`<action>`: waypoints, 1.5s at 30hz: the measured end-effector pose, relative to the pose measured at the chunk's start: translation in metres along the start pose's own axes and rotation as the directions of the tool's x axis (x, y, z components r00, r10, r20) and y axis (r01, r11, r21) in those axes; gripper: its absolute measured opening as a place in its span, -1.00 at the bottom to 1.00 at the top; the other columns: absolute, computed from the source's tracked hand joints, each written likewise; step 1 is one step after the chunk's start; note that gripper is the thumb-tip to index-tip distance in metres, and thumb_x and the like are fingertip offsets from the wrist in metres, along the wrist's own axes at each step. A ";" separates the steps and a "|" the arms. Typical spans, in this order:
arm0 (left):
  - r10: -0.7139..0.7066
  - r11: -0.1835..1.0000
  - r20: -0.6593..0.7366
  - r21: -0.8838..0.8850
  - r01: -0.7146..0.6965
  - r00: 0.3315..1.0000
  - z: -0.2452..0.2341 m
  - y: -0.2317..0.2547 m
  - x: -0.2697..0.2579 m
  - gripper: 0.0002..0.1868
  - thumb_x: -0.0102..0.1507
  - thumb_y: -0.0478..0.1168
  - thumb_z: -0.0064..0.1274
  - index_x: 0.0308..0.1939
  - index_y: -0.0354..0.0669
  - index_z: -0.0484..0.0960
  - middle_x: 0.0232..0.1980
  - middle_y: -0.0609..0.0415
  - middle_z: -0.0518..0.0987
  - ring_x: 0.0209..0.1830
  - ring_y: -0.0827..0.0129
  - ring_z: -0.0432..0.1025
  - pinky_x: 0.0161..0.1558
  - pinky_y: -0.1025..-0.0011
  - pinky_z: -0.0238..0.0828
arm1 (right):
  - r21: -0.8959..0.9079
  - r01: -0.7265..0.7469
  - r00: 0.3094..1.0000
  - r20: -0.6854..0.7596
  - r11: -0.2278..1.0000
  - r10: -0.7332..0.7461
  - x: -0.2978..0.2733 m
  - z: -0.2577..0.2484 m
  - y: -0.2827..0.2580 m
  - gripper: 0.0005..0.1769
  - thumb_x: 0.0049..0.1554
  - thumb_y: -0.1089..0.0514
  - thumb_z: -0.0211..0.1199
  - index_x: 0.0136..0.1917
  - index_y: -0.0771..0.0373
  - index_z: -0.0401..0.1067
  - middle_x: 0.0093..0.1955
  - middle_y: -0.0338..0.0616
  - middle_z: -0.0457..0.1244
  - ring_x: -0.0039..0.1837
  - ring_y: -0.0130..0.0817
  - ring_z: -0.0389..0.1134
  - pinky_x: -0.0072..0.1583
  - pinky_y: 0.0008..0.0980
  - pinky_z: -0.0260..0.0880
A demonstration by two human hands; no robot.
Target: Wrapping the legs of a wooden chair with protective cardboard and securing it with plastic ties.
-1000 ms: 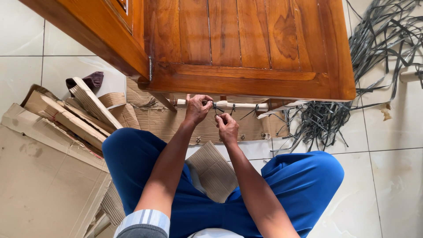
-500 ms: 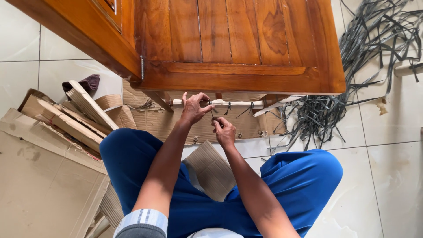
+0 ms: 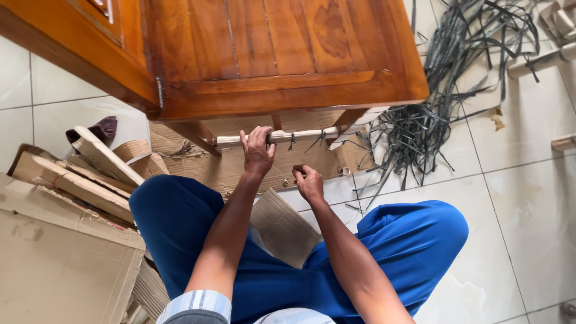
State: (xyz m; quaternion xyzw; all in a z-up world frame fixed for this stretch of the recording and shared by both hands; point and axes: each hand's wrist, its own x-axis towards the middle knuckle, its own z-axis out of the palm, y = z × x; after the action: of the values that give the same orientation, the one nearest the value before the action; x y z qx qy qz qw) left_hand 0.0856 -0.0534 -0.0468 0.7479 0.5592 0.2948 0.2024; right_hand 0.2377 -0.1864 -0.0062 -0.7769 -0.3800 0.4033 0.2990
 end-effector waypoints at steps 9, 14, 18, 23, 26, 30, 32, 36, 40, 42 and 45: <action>0.238 0.957 -0.042 0.179 -0.227 0.970 0.026 0.113 -0.052 -0.09 0.04 -0.18 0.36 0.48 0.03 0.37 0.52 -0.05 0.33 0.58 0.09 0.14 0.56 -0.07 -0.20 | -0.175 -0.087 0.988 -0.143 0.981 0.062 0.023 -0.064 0.073 -0.63 0.15 -0.16 0.20 0.15 -0.08 0.62 0.07 -0.09 0.45 0.20 -0.01 0.46 0.30 0.02 0.42; 0.404 0.908 0.258 0.000 -0.418 0.878 0.064 0.127 -0.074 -0.54 0.17 -0.19 0.22 0.17 0.19 0.57 0.31 0.20 0.49 0.41 0.20 0.36 0.35 0.14 0.29 | -0.057 -0.153 0.909 -0.399 0.987 0.119 0.051 -0.103 0.114 -0.70 0.13 -0.10 0.19 0.05 -0.04 0.60 -0.04 -0.09 0.46 0.13 -0.03 0.48 0.25 0.01 0.43; 0.368 0.893 0.555 0.013 -0.450 0.746 0.086 0.121 -0.088 -0.60 0.19 -0.08 0.22 0.12 0.26 0.56 0.27 0.29 0.48 0.35 0.27 0.40 0.12 0.29 0.54 | 0.062 -0.146 0.741 -0.654 0.987 0.150 0.093 -0.136 0.146 -0.78 0.13 0.00 0.20 0.01 0.05 0.55 -0.05 -0.04 0.41 0.14 0.01 0.44 0.25 -0.03 0.41; 0.221 0.924 0.772 0.031 -0.381 0.596 0.096 0.118 -0.088 -0.49 0.21 -0.12 0.19 0.26 0.21 0.49 0.42 0.17 0.38 0.48 0.05 0.28 0.24 0.07 0.50 | 0.047 -0.109 0.700 -0.705 0.993 0.110 0.157 -0.162 0.188 -0.78 0.16 0.01 0.16 0.04 0.04 0.53 -0.02 -0.03 0.36 0.19 0.04 0.39 0.29 -0.03 0.37; 0.162 0.926 0.828 0.060 -0.373 0.537 0.093 0.127 -0.078 -0.35 0.22 -0.13 0.19 0.39 0.08 0.40 0.53 0.08 0.31 0.55 -0.03 0.18 0.34 -0.06 0.39 | 0.016 -0.057 0.752 -0.657 0.998 0.054 0.198 -0.172 0.204 -0.69 0.18 0.02 0.13 0.14 0.08 0.52 0.09 0.02 0.35 0.28 0.05 0.35 0.36 -0.03 0.31; 0.079 0.955 0.872 0.073 -0.289 0.483 0.103 0.127 -0.066 -0.25 0.25 -0.11 0.15 0.51 0.04 0.27 0.60 0.06 0.22 0.61 -0.03 0.08 0.39 -0.22 0.25 | -0.041 0.101 0.812 -0.574 0.994 -0.106 0.237 -0.178 0.213 -0.53 0.17 0.22 0.09 0.34 0.34 0.43 0.30 0.31 0.27 0.47 0.20 0.21 0.52 0.01 0.12; 0.087 0.966 0.872 0.044 -0.254 0.481 0.109 0.123 -0.062 -0.24 0.24 -0.12 0.16 0.52 0.04 0.25 0.59 0.02 0.24 0.59 -0.08 0.09 0.37 -0.28 0.23 | -0.050 0.074 0.841 -0.534 0.996 -0.089 0.250 -0.178 0.218 -0.48 0.17 0.23 0.06 0.40 0.31 0.38 0.38 0.33 0.21 0.53 0.18 0.14 0.56 0.00 0.05; 0.081 0.982 0.886 0.008 -0.190 0.456 0.104 0.132 -0.052 -0.22 0.26 -0.12 0.14 0.54 0.03 0.22 0.61 -0.03 0.20 0.61 -0.13 0.04 0.39 -0.35 0.15 | -0.087 -0.172 0.934 -0.332 0.981 0.134 0.260 -0.188 0.213 -0.37 0.27 0.11 -0.09 0.60 -0.11 0.17 0.64 -0.02 -0.05 0.67 -0.05 -0.04 0.58 0.07 0.02; 0.083 0.983 0.883 0.003 -0.181 0.461 0.108 0.125 -0.055 -0.25 0.26 -0.11 0.14 0.52 0.07 0.25 0.61 -0.01 0.21 0.61 -0.12 0.05 0.38 -0.37 0.15 | -0.104 -0.135 0.928 -0.361 0.985 0.089 0.266 -0.186 0.224 -0.40 0.26 0.14 -0.07 0.56 0.07 0.24 0.58 0.02 0.03 0.63 -0.04 0.05 0.56 -0.01 0.09; 0.077 0.983 0.881 0.012 -0.184 0.467 0.111 0.118 -0.059 -0.26 0.26 -0.10 0.14 0.51 0.08 0.27 0.61 0.02 0.21 0.62 -0.09 0.05 0.38 -0.37 0.15 | 0.049 -0.201 0.892 -0.405 0.978 0.203 0.236 -0.192 0.188 -0.44 0.25 0.11 -0.06 0.51 -0.03 0.34 0.55 -0.08 0.10 0.50 -0.20 0.23 0.52 -0.13 0.16; 0.092 0.981 0.867 0.005 -0.194 0.489 0.118 0.100 -0.071 -0.26 0.25 -0.09 0.14 0.51 0.11 0.29 0.61 0.02 0.21 0.61 -0.08 0.05 0.37 -0.39 0.15 | 0.151 -0.177 0.781 -0.580 0.973 0.232 0.197 -0.189 0.163 -0.50 0.27 0.19 -0.06 0.41 -0.10 0.42 0.36 -0.20 0.25 -0.32 -0.40 0.48 0.31 -0.19 0.40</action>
State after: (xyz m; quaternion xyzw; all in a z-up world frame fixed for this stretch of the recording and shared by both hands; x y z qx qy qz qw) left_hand 0.2218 -0.1472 -0.0862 0.8480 0.3338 -0.1306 0.3905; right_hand 0.5318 -0.1392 -0.1164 -0.8864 -0.1624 0.1863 0.3913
